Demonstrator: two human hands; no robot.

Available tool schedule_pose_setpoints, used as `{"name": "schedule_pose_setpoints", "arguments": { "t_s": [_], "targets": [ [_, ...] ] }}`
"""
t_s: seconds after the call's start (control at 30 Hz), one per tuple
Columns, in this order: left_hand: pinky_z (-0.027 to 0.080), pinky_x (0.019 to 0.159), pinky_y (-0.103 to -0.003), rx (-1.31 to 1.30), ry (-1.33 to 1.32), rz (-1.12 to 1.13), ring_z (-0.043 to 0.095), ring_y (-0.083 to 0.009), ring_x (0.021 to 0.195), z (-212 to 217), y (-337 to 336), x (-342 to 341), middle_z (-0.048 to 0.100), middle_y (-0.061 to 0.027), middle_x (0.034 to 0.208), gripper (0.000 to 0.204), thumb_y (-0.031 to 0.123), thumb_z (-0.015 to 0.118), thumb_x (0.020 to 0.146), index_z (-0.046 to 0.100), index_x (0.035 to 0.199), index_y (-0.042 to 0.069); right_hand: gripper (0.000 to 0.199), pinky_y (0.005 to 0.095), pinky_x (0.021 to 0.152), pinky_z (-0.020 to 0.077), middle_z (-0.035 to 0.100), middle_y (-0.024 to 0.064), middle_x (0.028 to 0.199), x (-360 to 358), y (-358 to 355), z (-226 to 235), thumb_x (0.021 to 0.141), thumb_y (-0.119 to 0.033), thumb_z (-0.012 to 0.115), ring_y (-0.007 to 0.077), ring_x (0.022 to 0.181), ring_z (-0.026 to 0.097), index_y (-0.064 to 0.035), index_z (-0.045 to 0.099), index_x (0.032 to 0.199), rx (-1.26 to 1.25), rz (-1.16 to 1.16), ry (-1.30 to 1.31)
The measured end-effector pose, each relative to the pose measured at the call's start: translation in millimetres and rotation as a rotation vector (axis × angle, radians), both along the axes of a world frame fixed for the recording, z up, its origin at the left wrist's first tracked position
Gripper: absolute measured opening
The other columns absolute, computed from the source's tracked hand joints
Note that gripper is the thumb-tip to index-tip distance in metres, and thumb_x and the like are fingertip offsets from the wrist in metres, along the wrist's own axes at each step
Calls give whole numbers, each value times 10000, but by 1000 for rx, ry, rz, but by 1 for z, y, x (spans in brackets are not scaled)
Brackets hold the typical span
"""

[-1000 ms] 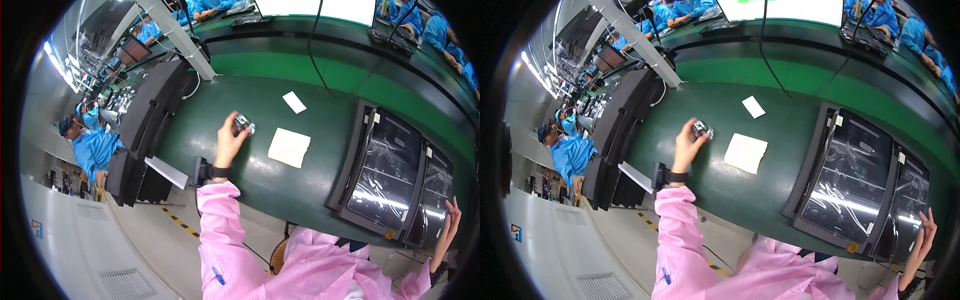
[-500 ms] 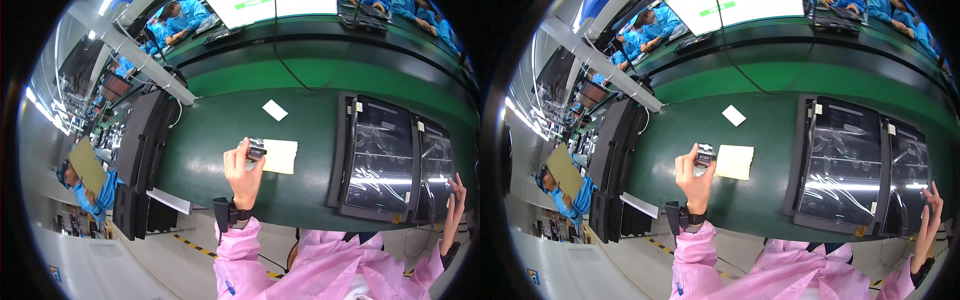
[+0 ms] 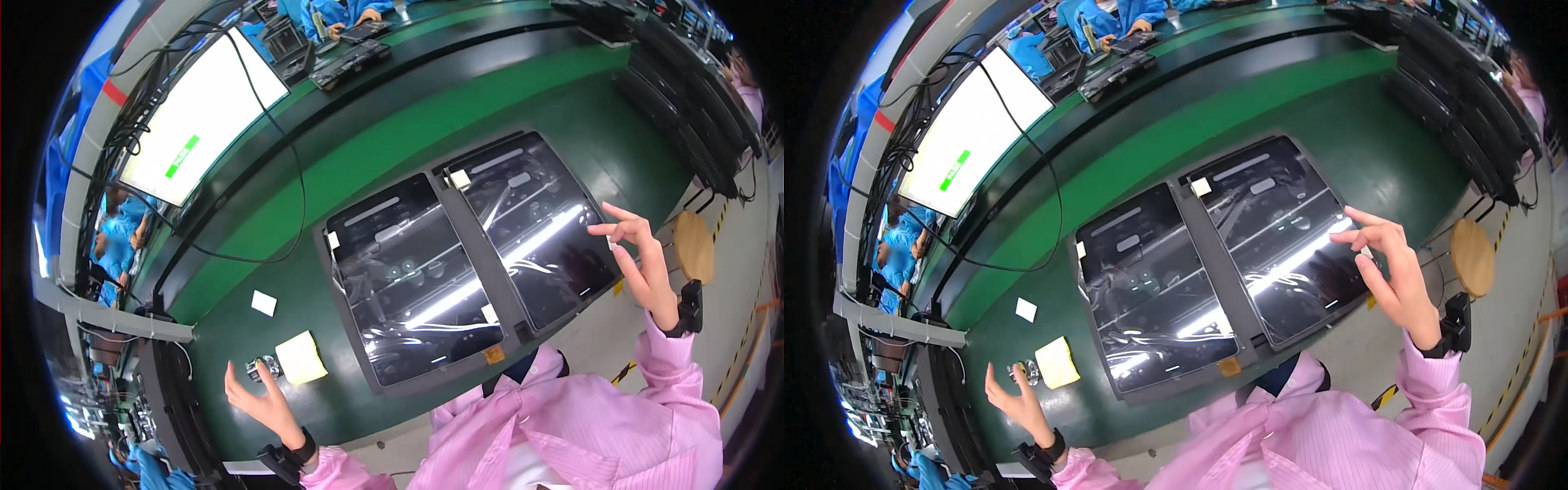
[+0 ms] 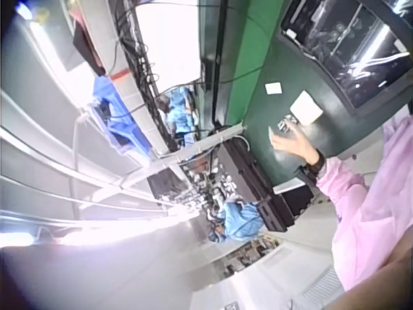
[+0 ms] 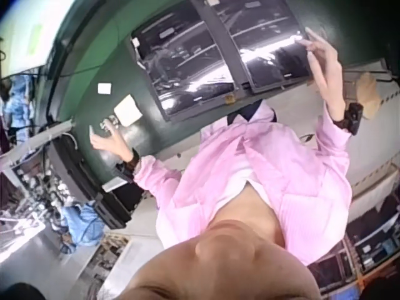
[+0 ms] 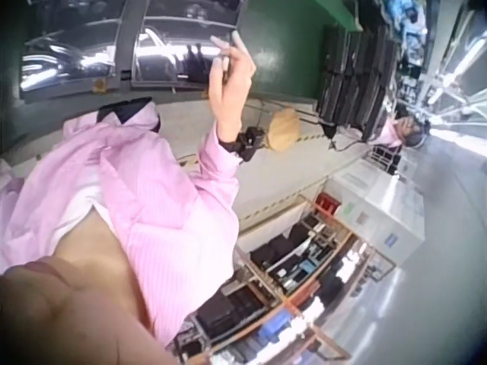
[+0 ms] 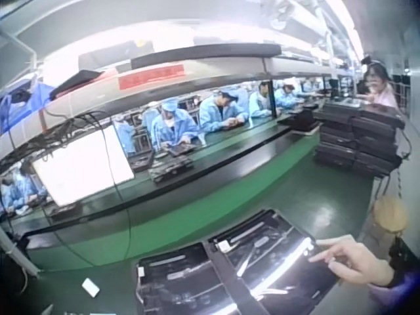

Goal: The recorder is testing multiple electronic tablets on a factory assembly line, interacting with the screens and using a yellow tool to connect or adjust components.

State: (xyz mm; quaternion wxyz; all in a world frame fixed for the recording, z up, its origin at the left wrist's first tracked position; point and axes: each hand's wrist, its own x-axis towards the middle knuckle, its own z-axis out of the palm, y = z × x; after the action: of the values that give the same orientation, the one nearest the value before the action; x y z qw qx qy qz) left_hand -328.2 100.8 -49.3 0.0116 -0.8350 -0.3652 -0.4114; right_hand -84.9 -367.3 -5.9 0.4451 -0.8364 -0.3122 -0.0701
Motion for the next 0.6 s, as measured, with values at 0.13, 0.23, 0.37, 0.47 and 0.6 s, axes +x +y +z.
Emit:
{"name": "schedule_pose_setpoints", "arguments": {
  "t_s": [0.13, 0.23, 0.37, 0.47, 0.6],
  "targets": [
    [303, 976, -435, -82, 124, -534, 409, -322, 1166, 44, -81, 63, 487, -159, 1235, 322, 172, 472, 849, 624, 1079, 7, 145, 366, 957, 355, 654, 117, 1063, 14, -3, -7, 792, 20, 477, 319, 1249, 417, -31, 468, 927, -41, 51, -1],
    [219, 1041, -470, -126, 341, -844, 313, -360, 1252, 56, -111, 93, 418, -168, 1315, 345, 228, 498, 831, 643, 1135, 154, 143, 382, 980, 303, 648, 106, 1082, 27, 1, -1, 797, 17, 486, 311, 1256, 415, -36, 470, 928, -156, 165, -68],
    [105, 1073, -479, -117, 496, -821, 222, -362, 1314, 54, -114, 124, 340, -156, 1388, 394, 325, 353, 933, 634, 1163, 173, 118, 398, 979, 291, 638, 76, 1092, 43, 17, 2, 810, -2, 502, 291, 1261, 409, -36, 479, 920, -216, 249, -101],
    [45, 1072, -511, -154, 567, -826, 183, -363, 1336, 47, -109, 134, 301, -156, 1416, 446, 377, 290, 953, 631, 1171, 191, 100, 399, 978, 293, 635, 70, 1099, 51, 21, 4, 819, -9, 505, 286, 1268, 400, -39, 483, 912, -264, 290, -106],
    [-6, 1062, -546, -177, 645, -866, 163, -360, 1350, 37, -108, 140, 265, -157, 1442, 520, 436, 212, 959, 624, 1184, 213, 125, 404, 988, 292, 624, 53, 1130, 57, 22, 3, 833, -21, 507, 281, 1282, 386, -32, 506, 958, -265, 311, -47]
  ]
}}
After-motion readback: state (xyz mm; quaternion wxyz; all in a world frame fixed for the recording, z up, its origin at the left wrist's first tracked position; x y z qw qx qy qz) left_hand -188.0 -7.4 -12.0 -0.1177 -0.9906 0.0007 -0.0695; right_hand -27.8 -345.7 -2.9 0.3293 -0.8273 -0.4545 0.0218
